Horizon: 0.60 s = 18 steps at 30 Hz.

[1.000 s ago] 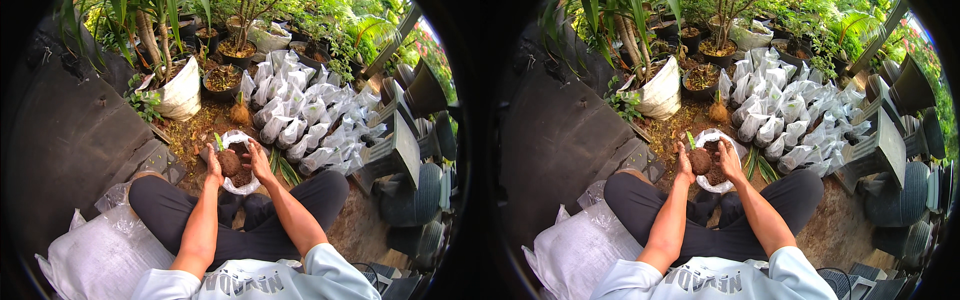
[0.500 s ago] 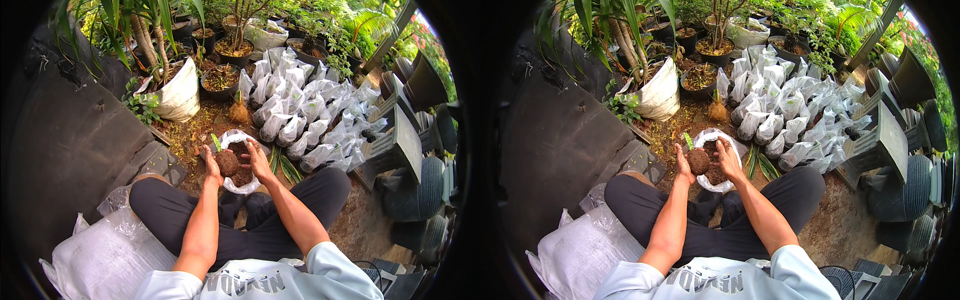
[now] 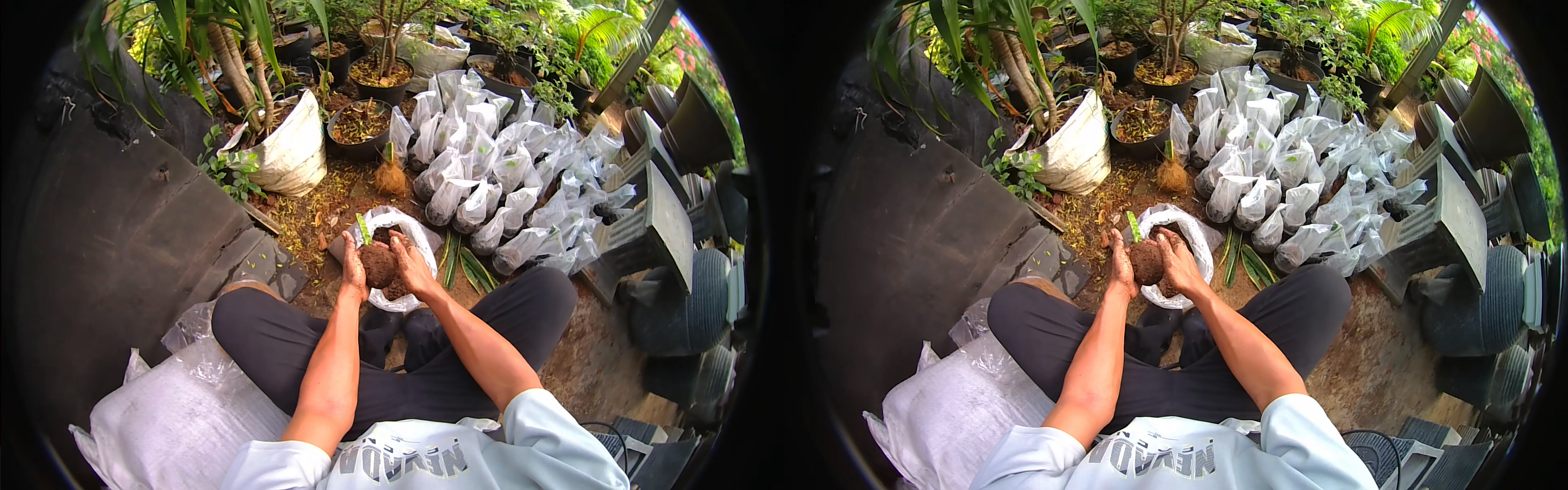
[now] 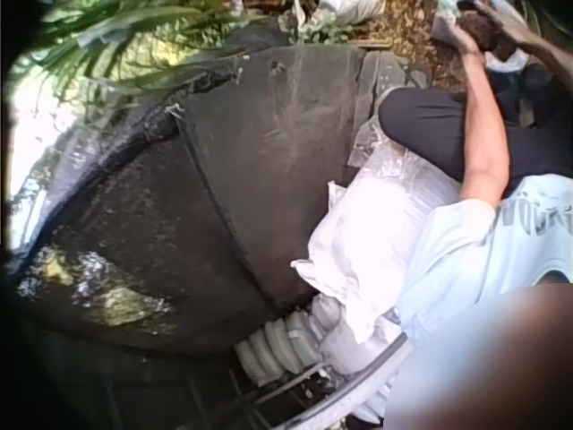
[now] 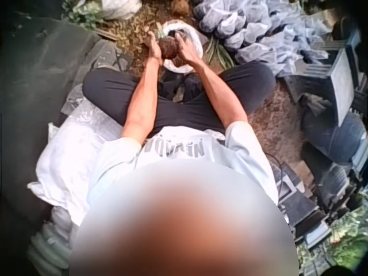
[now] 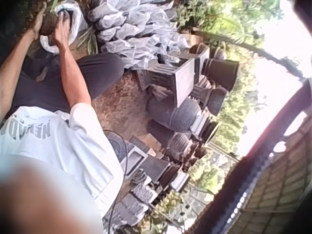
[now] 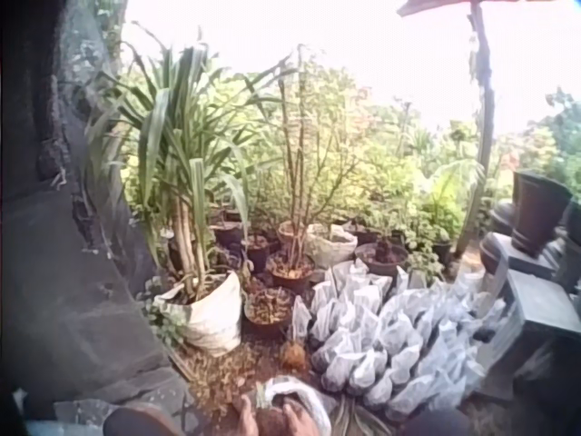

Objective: The person sits on the ground and packs soil around a small plant inside a white plastic bag. They repeatedly add soil and press it down by hand to secure the plant.

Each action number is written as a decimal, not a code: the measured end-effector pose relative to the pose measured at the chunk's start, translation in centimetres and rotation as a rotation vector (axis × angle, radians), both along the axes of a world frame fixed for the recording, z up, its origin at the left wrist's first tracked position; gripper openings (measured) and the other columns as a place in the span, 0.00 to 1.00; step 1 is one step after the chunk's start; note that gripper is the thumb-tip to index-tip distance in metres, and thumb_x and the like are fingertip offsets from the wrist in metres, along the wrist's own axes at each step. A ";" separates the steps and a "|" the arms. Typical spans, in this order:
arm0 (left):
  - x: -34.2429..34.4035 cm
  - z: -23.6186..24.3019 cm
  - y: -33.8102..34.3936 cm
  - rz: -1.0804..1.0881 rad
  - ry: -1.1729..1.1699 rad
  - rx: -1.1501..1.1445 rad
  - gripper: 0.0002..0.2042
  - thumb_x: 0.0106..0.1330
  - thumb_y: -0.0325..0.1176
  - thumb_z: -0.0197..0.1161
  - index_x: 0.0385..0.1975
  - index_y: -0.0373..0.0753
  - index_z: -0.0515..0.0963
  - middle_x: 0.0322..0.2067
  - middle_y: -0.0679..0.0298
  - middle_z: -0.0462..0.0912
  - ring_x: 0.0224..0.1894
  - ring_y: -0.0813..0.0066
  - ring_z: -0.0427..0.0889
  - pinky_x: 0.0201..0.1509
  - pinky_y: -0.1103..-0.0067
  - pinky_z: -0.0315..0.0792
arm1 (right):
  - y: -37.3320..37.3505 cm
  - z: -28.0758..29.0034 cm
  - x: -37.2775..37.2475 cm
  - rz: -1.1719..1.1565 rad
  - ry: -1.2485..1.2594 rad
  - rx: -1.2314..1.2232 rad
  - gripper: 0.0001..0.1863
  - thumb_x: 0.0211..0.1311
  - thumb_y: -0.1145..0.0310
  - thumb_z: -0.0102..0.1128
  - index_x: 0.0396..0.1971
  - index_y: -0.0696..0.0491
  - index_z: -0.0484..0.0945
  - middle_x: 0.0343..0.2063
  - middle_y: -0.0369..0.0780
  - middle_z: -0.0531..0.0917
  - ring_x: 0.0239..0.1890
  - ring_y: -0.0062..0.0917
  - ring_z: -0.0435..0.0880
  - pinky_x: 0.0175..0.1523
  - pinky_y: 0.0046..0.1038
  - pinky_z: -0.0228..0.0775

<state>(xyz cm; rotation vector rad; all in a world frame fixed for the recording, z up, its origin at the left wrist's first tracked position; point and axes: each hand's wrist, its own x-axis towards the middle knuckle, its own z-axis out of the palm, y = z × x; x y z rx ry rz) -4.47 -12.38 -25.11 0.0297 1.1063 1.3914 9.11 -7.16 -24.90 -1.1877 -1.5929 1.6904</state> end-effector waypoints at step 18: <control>-0.4 -2.5 0.1 0.301 -0.206 -0.029 0.13 0.63 0.46 0.58 0.35 0.43 0.76 0.32 0.65 0.79 0.36 0.62 0.81 0.40 0.59 0.76 | 1.4 -8.2 1.3 0.199 -0.628 0.123 0.25 0.50 0.68 0.60 0.51 0.55 0.78 0.42 0.48 0.83 0.47 0.40 0.82 0.53 0.36 0.72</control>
